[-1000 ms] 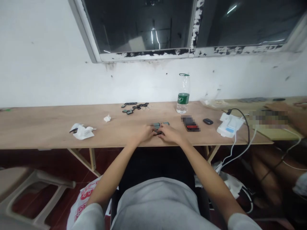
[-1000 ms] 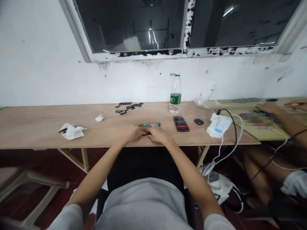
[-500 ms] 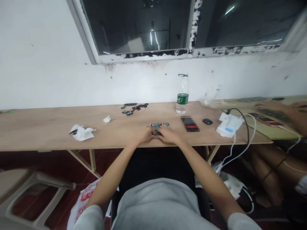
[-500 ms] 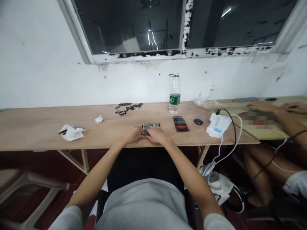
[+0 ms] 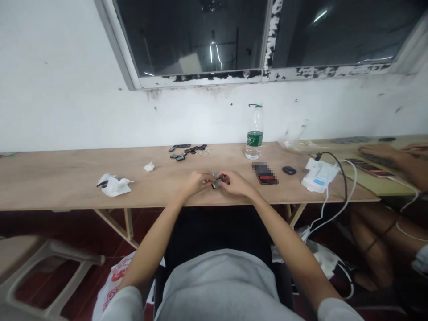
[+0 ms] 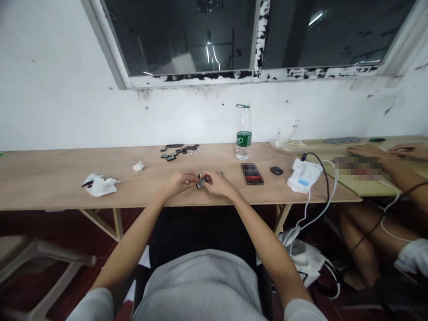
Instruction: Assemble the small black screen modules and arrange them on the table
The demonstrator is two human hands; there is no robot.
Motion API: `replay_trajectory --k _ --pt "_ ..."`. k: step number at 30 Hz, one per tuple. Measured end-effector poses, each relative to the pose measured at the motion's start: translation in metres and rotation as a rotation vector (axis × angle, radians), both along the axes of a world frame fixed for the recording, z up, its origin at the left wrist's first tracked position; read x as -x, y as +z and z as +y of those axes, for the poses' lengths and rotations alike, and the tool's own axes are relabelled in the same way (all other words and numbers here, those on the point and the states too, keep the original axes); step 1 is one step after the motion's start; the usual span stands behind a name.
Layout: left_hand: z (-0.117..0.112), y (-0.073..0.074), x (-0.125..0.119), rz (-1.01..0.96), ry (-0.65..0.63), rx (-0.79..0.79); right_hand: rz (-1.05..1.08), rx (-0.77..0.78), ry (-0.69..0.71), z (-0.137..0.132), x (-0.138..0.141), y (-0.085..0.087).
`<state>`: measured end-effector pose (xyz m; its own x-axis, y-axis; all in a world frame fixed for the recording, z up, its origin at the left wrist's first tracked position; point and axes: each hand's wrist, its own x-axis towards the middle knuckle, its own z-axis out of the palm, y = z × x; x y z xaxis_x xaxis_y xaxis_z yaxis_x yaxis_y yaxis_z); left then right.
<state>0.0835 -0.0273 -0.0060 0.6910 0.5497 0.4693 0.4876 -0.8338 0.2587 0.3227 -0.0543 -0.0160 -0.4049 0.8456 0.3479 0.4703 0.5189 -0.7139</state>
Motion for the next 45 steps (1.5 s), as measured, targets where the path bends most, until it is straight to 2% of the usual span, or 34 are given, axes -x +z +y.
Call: replay_trajectory --k 7,17,28,37,41,45 --pt "-0.001 0.002 0.003 -0.065 0.020 -0.152 0.294 -0.073 -0.066 0.004 -0.002 0.002" --pt "-0.002 0.001 0.004 -0.083 -0.062 -0.263 0.384 -0.076 -0.049 0.002 -0.005 0.004" --pt "0.002 0.001 0.008 -0.099 -0.051 -0.123 0.425 -0.012 -0.062 0.006 -0.007 0.002" --pt "0.005 -0.003 0.006 -0.077 -0.034 -0.123 0.443 0.031 -0.066 0.011 -0.004 -0.003" --pt "0.007 -0.003 0.007 -0.059 0.001 -0.131 0.388 0.056 -0.079 0.013 -0.002 -0.005" --pt "0.015 -0.001 0.014 -0.070 0.082 -0.118 0.246 0.029 -0.169 0.013 0.001 -0.008"
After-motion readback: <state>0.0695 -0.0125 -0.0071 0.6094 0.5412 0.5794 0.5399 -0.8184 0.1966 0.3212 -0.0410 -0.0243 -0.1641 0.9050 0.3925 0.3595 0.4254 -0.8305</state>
